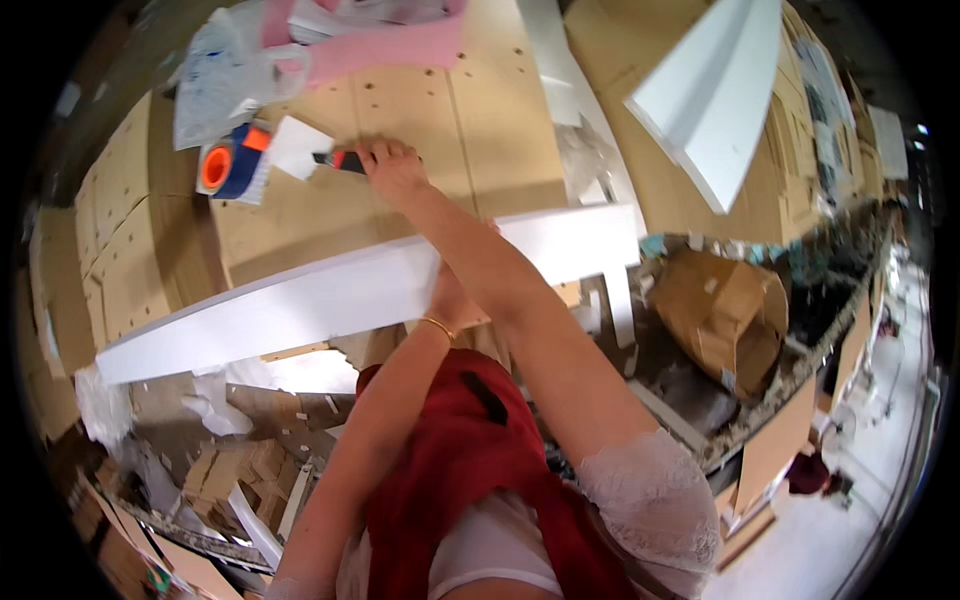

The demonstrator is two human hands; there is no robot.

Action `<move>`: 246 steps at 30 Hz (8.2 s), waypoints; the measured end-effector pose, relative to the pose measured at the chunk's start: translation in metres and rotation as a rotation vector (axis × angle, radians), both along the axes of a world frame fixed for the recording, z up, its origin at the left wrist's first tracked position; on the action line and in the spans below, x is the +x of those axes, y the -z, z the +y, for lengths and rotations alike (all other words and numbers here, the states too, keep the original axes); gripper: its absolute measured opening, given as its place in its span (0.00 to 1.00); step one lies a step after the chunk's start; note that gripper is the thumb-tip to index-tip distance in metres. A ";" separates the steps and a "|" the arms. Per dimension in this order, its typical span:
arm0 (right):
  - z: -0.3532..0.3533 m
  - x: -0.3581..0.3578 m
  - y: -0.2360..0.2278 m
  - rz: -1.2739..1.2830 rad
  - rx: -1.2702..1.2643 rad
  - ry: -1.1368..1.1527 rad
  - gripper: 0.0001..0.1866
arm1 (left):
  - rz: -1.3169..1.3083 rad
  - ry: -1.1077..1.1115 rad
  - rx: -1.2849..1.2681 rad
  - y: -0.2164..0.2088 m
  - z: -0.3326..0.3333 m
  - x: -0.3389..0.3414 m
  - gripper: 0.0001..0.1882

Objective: The person uses a utility knife to score and snap long white foam strips into sections on a wooden workbench. They place the cut pieces into a pink bin and handle a roll of tape and other foam pieces on the table.

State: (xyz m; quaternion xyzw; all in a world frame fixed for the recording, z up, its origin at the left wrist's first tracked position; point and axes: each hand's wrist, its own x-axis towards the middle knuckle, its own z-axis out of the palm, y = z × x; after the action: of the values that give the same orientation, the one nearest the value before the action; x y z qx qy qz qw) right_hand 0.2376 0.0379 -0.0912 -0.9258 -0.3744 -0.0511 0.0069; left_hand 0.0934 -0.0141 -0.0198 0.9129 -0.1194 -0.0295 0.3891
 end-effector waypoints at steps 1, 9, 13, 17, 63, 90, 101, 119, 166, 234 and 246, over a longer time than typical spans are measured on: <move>-0.011 -0.011 -0.027 0.174 0.105 0.064 0.33 | 0.022 -0.039 -0.041 -0.002 0.001 -0.005 0.38; -0.250 -0.154 -0.141 0.645 0.686 1.031 0.28 | -0.007 0.008 0.354 -0.005 -0.004 -0.007 0.49; -0.260 -0.157 -0.133 0.448 0.380 0.764 0.29 | -0.020 0.029 0.398 -0.008 -0.006 -0.006 0.50; -0.241 -0.141 -0.128 0.336 0.171 0.616 0.29 | -0.053 0.009 0.404 -0.001 -0.005 -0.009 0.50; -0.128 -0.232 -0.125 0.780 0.863 0.981 0.30 | -0.005 -0.246 0.437 -0.002 0.154 -0.081 0.51; -0.097 -0.188 -0.129 0.552 0.257 0.538 0.32 | -0.005 -0.210 0.486 -0.007 0.153 -0.077 0.41; -0.168 -0.317 -0.160 0.768 0.056 0.547 0.32 | -0.052 -0.226 0.527 -0.007 0.151 -0.085 0.47; -0.045 -0.182 -0.104 0.686 0.896 0.774 0.32 | 0.095 -0.182 0.533 -0.009 0.255 -0.126 0.64; -0.037 -0.203 -0.130 0.617 0.557 0.999 0.32 | -0.037 -0.047 0.574 -0.001 0.323 -0.148 0.55; -0.005 -0.256 -0.129 0.662 0.812 0.968 0.30 | -0.033 -0.141 0.311 -0.022 0.251 -0.117 0.65; 0.085 -0.282 -0.127 0.654 0.581 0.583 0.31 | -0.076 -0.156 0.356 0.003 0.309 -0.138 0.62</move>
State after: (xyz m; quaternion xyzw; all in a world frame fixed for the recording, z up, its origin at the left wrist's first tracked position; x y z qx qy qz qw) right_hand -0.0441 0.1226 0.0358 -0.9190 -0.0500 0.1391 0.3656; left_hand -0.0450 0.2949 -0.0228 0.9743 -0.0557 0.0146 0.2178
